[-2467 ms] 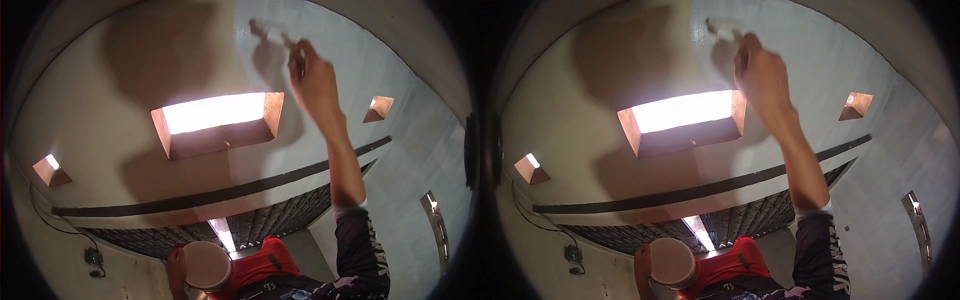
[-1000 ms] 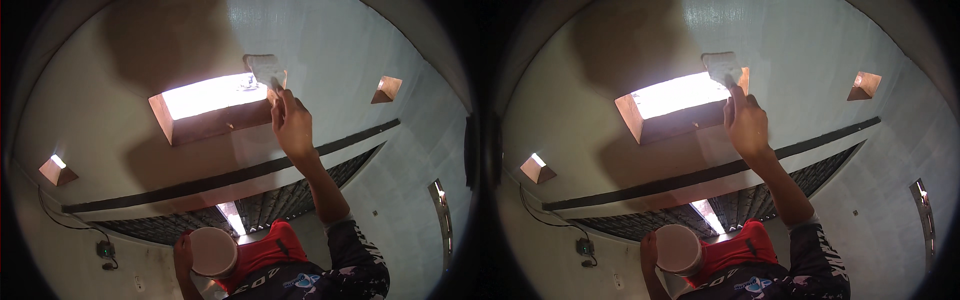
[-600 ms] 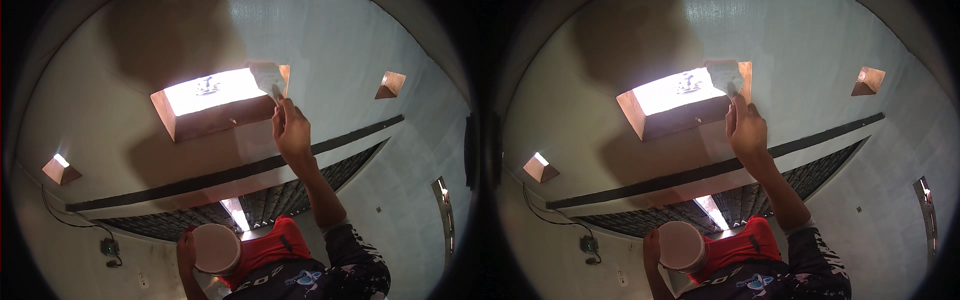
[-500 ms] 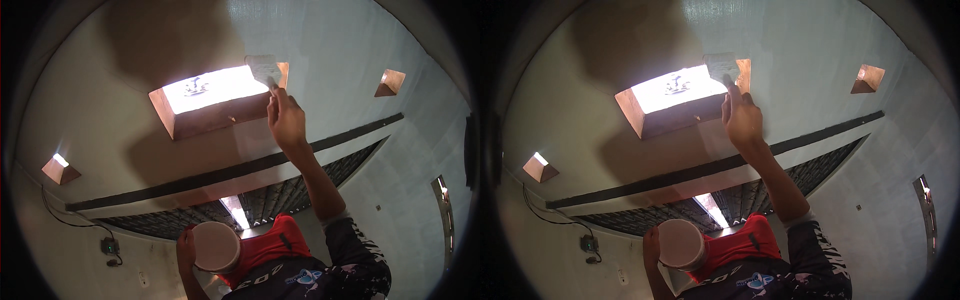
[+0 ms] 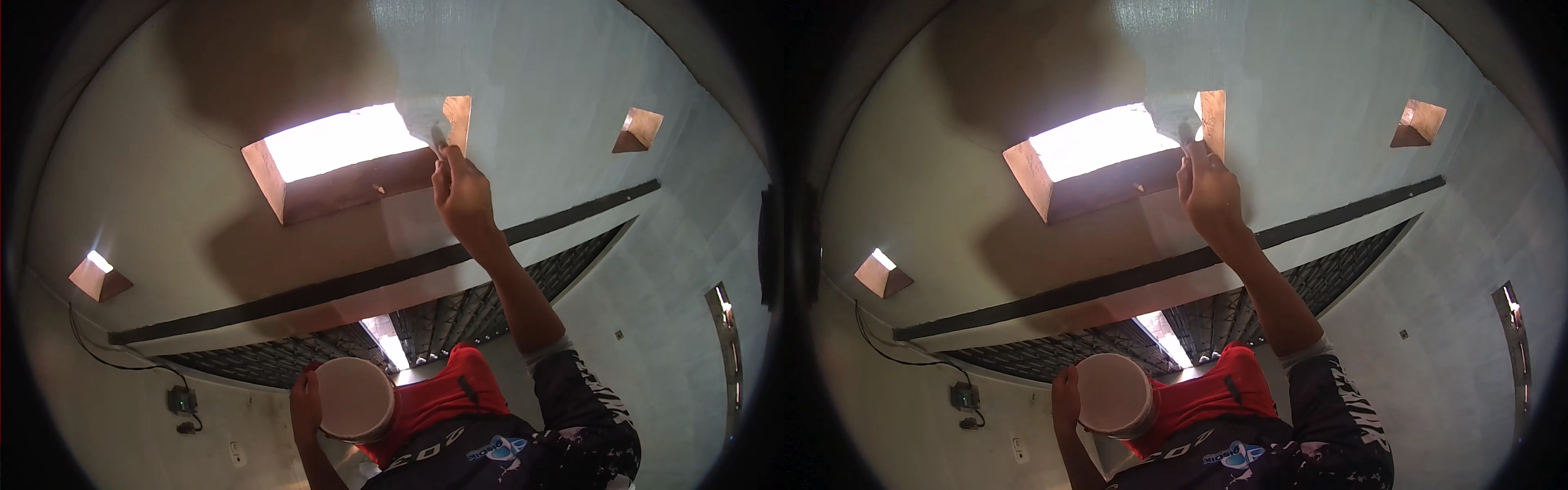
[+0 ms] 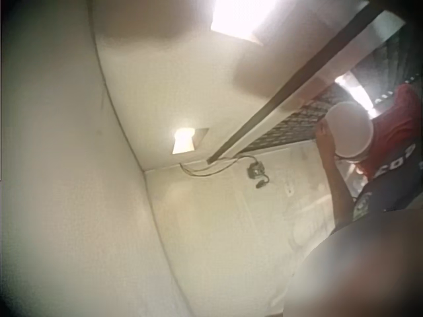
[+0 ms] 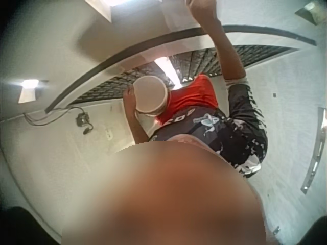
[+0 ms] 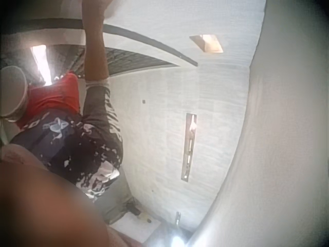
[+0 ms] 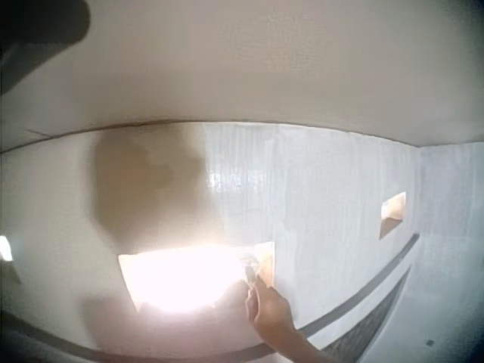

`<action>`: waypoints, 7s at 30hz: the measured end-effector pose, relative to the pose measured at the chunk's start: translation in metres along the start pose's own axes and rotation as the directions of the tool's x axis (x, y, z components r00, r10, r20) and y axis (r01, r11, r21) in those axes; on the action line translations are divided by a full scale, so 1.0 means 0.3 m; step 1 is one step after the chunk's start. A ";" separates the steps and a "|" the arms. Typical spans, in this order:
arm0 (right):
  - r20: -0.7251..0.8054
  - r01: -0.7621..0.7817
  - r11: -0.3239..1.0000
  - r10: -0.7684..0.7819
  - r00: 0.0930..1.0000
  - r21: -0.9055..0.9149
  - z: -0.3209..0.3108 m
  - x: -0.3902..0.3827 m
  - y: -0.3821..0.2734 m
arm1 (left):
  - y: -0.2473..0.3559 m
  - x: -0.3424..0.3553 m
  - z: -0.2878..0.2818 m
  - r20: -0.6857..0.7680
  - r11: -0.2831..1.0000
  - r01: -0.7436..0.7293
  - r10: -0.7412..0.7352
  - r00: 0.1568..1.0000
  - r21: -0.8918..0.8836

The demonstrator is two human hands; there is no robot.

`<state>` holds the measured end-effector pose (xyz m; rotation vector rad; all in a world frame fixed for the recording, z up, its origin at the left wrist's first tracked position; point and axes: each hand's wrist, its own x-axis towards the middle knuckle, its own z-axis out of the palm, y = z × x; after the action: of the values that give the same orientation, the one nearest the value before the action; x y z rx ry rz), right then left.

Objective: Painting a ceiling or overhead surface using a brush and a bucket of white paint.

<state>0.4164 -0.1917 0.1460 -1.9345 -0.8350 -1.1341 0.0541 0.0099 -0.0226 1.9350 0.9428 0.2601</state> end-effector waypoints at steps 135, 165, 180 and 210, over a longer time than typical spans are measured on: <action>0.970 -0.863 -0.501 0.173 -0.173 -0.065 0.274 -0.396 -0.091 | -0.072 0.009 -0.005 -0.056 0.998 -0.011 0.008 0.998 -0.056; 0.976 -0.904 -0.408 0.214 0.042 0.129 0.288 -0.198 -0.079 | -0.040 0.002 -0.001 -0.049 0.998 0.020 -0.023 0.999 -0.062; 0.980 -0.831 0.552 0.192 0.045 -0.070 0.221 -0.335 -0.021 | -0.052 0.002 -0.002 -0.052 0.998 0.029 -0.032 0.998 -0.049; 0.753 0.362 0.930 -0.282 0.595 0.062 0.446 -0.129 -0.158 | -0.068 -0.002 -0.006 -0.054 0.996 0.011 -0.015 0.998 -0.083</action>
<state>0.4194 -0.0615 0.0779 -2.4348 -1.6629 -0.4953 0.0421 0.0162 -0.0383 1.8532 0.9653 0.3408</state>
